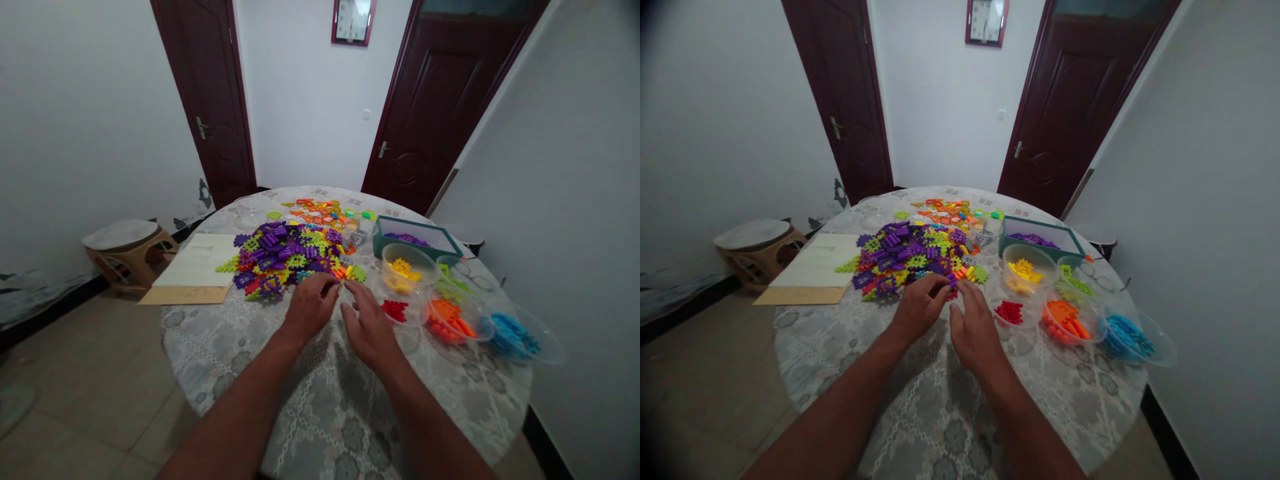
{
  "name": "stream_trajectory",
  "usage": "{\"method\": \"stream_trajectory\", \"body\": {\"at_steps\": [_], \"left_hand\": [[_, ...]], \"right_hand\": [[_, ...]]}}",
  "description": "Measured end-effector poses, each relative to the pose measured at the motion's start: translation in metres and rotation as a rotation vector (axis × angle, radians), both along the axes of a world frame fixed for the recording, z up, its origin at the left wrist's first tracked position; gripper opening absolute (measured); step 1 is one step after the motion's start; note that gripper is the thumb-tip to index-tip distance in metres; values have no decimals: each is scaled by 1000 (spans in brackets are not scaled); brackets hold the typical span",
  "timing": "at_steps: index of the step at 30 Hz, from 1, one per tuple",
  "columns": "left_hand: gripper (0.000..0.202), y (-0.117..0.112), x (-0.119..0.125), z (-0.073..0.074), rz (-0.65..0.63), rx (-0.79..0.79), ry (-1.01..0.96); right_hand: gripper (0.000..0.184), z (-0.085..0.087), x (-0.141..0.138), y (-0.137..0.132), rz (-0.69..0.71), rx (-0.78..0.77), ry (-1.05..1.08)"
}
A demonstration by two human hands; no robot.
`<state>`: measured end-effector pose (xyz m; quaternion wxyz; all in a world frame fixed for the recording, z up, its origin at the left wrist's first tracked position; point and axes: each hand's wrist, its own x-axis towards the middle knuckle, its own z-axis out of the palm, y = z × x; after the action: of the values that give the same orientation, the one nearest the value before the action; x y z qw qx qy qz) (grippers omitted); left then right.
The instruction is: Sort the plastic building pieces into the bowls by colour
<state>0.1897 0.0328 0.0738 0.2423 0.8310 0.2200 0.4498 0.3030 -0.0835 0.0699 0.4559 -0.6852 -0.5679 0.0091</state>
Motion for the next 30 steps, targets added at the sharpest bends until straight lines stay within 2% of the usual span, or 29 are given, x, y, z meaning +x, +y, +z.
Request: {"method": "stream_trajectory", "body": {"at_steps": [3, 5, 8, 10, 13, 15, 19, 21, 25, 27, 30], "left_hand": [[13, 13, -25, 9, 191, 153, -25], [21, 23, -47, 7, 333, 195, -38], [39, 42, -78, -8, 520, 164, 48], [50, 53, -91, -23, 588, 138, 161], [58, 62, -97, -43, 587, 101, 333], [59, 62, -95, -51, 558, 70, 435], [48, 50, -88, -53, 473, 48, 513], [49, 40, -85, -52, 424, 45, 511], [79, 23, -78, -55, 350, 18, 507], [97, 18, -74, -58, 356, 6, 505], [108, 15, -67, -63, 379, 12, 496]], "right_hand": [[50, -16, -1, 38, -55, 19, -16], [53, -21, 6, 62, -135, 18, -35], [56, -25, 21, 91, -289, -36, -91], [56, -27, 30, 105, -404, -109, -125], [56, -33, 36, 119, -556, -235, -128], [56, -38, 36, 125, -622, -288, -109], [53, -48, 31, 130, -673, -332, -94], [51, -50, 28, 131, -678, -349, -105], [47, -48, 20, 127, -655, -380, -132], [44, -46, 14, 122, -625, -395, -147], [39, -42, 3, 111, -544, -413, -169]]}}
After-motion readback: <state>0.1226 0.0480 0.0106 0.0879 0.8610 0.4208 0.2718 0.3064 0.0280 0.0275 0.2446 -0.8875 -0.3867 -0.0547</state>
